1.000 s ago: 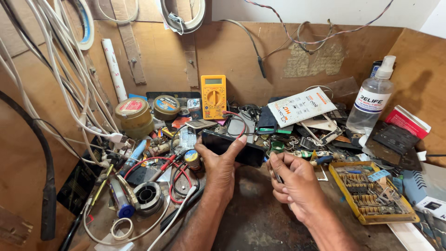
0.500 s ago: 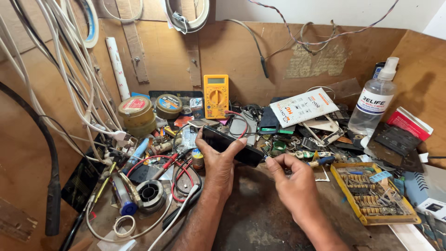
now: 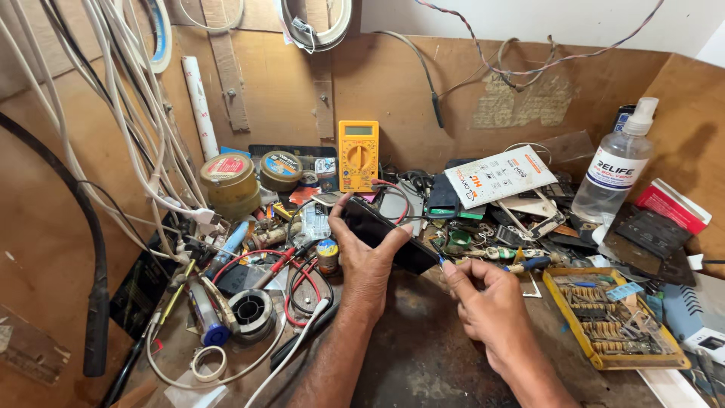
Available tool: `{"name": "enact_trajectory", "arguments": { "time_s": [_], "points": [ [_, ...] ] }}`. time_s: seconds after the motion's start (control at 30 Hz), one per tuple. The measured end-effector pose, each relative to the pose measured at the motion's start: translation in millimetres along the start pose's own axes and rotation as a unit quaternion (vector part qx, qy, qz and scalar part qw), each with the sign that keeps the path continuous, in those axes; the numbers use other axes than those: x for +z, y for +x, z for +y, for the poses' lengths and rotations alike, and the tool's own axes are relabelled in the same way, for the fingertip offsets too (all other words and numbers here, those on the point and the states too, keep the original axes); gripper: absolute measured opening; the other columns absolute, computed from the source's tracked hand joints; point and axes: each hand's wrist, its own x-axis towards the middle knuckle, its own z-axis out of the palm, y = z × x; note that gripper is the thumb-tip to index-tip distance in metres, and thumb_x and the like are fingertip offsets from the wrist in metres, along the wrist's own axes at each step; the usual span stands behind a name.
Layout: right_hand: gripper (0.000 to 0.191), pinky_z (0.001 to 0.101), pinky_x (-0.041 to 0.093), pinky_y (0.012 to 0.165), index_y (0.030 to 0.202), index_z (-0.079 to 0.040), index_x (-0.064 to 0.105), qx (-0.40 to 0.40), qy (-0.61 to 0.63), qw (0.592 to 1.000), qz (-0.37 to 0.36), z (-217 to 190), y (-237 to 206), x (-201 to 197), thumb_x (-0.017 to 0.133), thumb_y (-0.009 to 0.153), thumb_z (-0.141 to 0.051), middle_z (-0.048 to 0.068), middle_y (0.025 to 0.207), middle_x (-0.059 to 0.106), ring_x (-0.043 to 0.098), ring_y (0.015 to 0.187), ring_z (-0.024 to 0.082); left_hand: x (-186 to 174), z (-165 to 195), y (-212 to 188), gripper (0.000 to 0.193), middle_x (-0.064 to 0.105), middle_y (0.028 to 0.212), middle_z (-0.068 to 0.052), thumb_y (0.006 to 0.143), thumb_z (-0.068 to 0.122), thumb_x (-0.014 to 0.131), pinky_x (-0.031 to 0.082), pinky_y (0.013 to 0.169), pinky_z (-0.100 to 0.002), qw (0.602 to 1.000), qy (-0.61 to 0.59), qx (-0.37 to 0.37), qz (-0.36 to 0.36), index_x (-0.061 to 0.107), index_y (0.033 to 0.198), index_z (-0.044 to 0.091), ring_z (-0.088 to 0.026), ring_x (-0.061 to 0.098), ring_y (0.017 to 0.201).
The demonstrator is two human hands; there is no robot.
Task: The person uses a small metal prying tool to carefully separate the screen assembly from the smartphone chassis. They work along the edges, gradually lifting the screen until it detaches and is set aside, exposing the internal components.
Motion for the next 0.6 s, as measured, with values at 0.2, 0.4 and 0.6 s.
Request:
{"name": "enact_trajectory", "arguments": {
  "time_s": [0.2, 0.4, 0.6],
  "points": [
    [0.016, 0.0373, 0.051, 0.06, 0.091, -0.002, 0.071, -0.41, -0.361, 0.826, 0.141, 6.7, -11.1, 4.6, 0.073, 0.089, -0.018, 0.012, 0.082, 0.07, 0.066, 0.071, 0.025, 0.3, -2.9, 0.5, 0.095, 0.053, 0.129, -0.012, 0.066, 0.011, 0.085, 0.054, 0.093, -0.034, 0.998, 0.046, 0.031, 0.007, 0.033, 0.144, 0.017, -0.02, 0.056, 0.113],
    [0.02, 0.0385, 0.053, 0.06, 0.087, -0.001, 0.072, -0.282, -0.307, 0.896, 0.155, -4.3, -16.3, 8.6, 0.074, 0.089, -0.02, 0.013, 0.078, 0.072, 0.066, 0.067, 0.027, 2.9, -6.6, 0.1, 0.093, 0.052, 0.126, -0.011, 0.067, 0.015, 0.085, 0.054, 0.09, -0.034, 0.999, 0.038, 0.017, -0.002, 0.032, 0.144, 0.017, -0.02, 0.056, 0.11],
    [0.019, 0.0374, 0.05, 0.058, 0.085, -0.002, 0.073, -0.375, -0.381, 0.828, 0.169, -2.8, -17.6, 4.3, 0.074, 0.088, -0.022, 0.013, 0.08, 0.07, 0.065, 0.065, 0.026, 5.6, -9.0, -0.2, 0.091, 0.052, 0.13, -0.013, 0.068, 0.013, 0.084, 0.052, 0.096, -0.034, 0.999, 0.013, 0.049, -0.004, 0.034, 0.144, 0.015, -0.021, 0.055, 0.116]
  ]
}}
